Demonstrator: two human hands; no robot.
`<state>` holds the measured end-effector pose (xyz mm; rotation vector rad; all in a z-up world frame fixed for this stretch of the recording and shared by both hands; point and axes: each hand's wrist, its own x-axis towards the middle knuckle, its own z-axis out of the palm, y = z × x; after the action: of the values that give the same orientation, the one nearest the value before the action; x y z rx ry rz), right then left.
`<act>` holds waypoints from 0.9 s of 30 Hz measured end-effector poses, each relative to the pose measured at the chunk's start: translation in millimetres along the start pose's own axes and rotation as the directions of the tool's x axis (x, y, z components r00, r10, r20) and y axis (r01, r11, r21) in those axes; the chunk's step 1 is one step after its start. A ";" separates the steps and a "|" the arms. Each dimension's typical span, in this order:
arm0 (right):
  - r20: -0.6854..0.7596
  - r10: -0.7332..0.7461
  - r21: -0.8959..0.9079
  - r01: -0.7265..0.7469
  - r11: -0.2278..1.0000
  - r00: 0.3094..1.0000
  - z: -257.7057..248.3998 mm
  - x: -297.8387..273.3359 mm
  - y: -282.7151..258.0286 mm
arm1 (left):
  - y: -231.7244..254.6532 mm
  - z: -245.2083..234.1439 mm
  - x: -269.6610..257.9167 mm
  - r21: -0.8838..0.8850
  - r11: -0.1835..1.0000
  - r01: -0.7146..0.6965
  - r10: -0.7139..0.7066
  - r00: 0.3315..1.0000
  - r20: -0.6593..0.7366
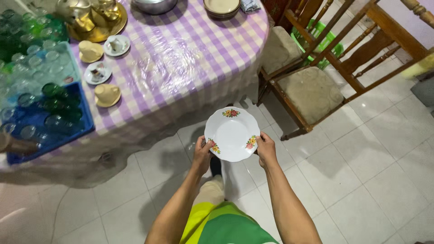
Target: The person repeatedly retrieves plates from a wooden cabinet and places them on a dining table covered with a purple and white checkered tablecloth. The person handles several different plates one at a time, walking back and forth between the cabinet and the table.
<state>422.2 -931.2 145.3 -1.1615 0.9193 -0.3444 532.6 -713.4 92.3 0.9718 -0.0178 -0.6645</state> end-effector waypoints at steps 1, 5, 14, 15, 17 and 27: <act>0.001 -0.003 -0.003 0.003 1.000 1.000 3.1 15.3 -8.0 | 1.9 4.3 17.3 -0.003 1.000 -0.003 0.003 1.000 0.007; -0.008 -0.037 0.006 0.037 0.999 0.999 17.0 86.5 -35.4 | 7.7 17.0 92.4 0.056 0.998 0.002 0.000 1.000 -0.025; -0.029 -0.129 -0.057 0.127 0.990 0.991 55.0 272.8 -98.9 | 58.1 62.7 276.4 0.093 0.996 0.009 -0.006 1.000 -0.028; -0.023 -0.138 -0.061 0.136 0.989 0.990 60.0 285.2 -106.6 | 63.1 64.7 287.6 0.102 0.995 0.001 0.001 1.000 -0.023; -0.008 -0.161 -0.069 0.160 0.985 0.987 73.5 313.1 -125.8 | 71.8 66.7 316.8 0.134 0.991 0.024 -0.017 0.999 -0.051; 0.126 -0.216 -0.018 0.220 0.975 0.968 121.4 462.8 -178.6 | 107.1 87.8 465.3 0.117 0.993 -0.008 0.021 0.993 -0.113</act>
<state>833.0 -1232.9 113.3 -1.3028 0.6924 -0.4316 934.9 -985.0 98.2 1.1197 0.0379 -0.5989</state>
